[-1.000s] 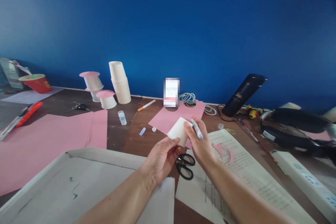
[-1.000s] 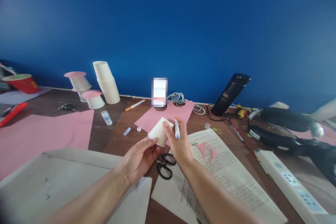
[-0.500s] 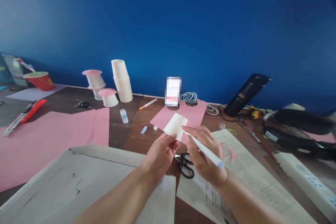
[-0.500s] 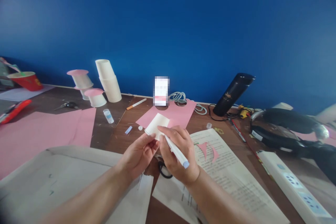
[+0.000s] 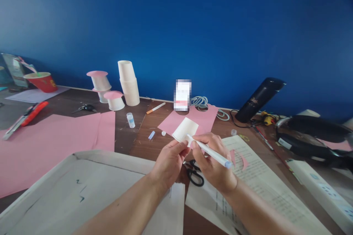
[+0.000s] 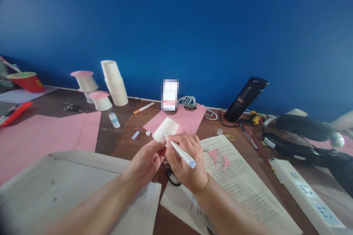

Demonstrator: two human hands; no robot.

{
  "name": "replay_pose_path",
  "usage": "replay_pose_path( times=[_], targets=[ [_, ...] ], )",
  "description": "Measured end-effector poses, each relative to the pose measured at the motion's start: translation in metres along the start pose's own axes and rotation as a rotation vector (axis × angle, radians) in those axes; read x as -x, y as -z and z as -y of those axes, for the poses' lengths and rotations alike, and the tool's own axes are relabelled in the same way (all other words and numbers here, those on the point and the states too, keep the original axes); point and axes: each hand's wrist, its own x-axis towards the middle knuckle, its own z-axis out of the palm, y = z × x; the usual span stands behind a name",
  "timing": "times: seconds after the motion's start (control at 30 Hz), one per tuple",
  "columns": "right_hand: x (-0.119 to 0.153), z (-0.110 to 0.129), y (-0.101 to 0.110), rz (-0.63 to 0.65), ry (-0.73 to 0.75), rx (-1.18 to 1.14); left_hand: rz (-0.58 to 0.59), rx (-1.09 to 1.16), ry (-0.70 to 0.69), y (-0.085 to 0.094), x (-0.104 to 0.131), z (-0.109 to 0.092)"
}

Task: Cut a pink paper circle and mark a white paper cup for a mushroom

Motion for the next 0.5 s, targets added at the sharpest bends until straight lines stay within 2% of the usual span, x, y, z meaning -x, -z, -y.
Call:
replay_pose_path(
  times=[0.3, 0.5],
  targets=[
    [-0.001, 0.0012, -0.0009, -0.001, 0.026, 0.028, -0.018, -0.001, -0.005, -0.0008, 0.0005, 0.0003],
    [-0.0003, -0.0005, -0.0021, 0.015, 0.018, 0.05, 0.013, -0.012, -0.009, 0.0009, 0.0002, 0.0005]
  ],
)
